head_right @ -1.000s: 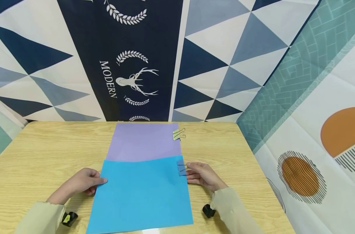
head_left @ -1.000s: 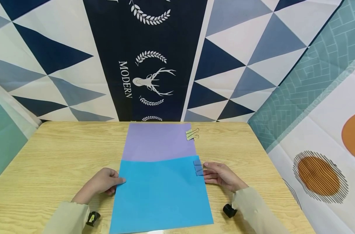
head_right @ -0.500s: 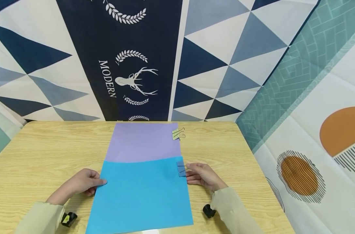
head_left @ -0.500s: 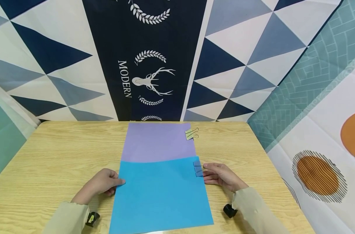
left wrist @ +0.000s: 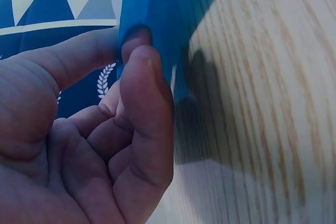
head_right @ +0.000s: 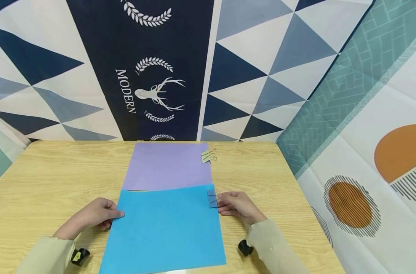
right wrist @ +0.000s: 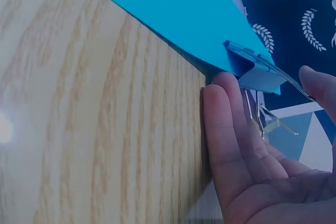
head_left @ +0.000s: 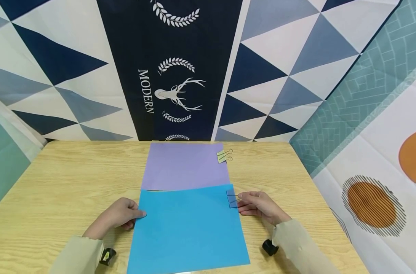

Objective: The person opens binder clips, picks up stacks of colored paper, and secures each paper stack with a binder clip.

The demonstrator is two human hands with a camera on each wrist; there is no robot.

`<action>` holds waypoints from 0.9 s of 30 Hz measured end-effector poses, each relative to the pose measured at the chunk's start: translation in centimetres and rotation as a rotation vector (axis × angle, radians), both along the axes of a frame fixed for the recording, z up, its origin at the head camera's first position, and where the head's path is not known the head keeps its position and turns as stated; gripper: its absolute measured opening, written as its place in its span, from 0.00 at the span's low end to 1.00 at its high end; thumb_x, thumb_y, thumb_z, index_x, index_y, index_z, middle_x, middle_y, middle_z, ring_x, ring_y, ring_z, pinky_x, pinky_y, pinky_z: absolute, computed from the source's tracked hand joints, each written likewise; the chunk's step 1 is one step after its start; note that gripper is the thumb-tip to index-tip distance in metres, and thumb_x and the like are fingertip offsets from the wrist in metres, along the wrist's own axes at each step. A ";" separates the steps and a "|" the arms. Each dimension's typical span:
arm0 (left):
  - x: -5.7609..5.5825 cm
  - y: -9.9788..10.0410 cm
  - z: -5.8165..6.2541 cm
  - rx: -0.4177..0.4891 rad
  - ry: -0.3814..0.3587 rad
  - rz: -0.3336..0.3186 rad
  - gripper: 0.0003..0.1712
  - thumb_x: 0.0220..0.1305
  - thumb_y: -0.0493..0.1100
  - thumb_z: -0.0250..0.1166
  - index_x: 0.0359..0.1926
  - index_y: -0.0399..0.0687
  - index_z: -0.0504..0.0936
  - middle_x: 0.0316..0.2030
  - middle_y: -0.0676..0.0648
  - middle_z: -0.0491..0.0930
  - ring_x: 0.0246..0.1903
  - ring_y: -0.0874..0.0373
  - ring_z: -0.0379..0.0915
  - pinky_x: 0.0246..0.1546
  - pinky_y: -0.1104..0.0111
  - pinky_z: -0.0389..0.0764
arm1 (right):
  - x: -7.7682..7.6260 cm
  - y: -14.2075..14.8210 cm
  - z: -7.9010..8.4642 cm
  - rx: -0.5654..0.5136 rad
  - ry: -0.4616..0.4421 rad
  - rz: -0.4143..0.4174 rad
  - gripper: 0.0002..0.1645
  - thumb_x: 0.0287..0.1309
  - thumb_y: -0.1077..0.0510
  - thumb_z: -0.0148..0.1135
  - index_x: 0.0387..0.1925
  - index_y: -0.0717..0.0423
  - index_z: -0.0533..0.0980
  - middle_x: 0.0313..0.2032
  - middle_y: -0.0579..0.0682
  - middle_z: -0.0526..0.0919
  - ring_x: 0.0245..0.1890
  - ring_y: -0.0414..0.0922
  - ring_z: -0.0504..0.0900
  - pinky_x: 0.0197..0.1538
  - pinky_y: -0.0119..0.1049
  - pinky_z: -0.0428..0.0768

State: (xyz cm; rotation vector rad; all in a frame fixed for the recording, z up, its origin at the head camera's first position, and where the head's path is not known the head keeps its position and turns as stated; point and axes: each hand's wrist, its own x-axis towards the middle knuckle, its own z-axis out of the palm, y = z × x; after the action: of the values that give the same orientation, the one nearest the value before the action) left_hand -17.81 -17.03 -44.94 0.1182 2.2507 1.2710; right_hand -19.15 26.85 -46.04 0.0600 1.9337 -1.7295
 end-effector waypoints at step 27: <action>0.1 0.1 0.1 -0.015 0.023 -0.025 0.22 0.62 0.42 0.62 0.16 0.50 0.61 0.13 0.52 0.67 0.14 0.61 0.64 0.19 0.70 0.69 | 0.3 -0.9 0.6 0.164 0.005 -0.096 0.35 0.59 0.44 0.60 0.54 0.70 0.69 0.32 0.54 0.84 0.28 0.42 0.84 0.39 0.37 0.83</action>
State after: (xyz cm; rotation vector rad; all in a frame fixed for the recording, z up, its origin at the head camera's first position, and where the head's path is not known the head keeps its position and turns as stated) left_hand -17.73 -16.95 -44.81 0.1557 2.2707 1.2453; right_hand -18.90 25.91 -45.45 0.2115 2.1042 -1.6281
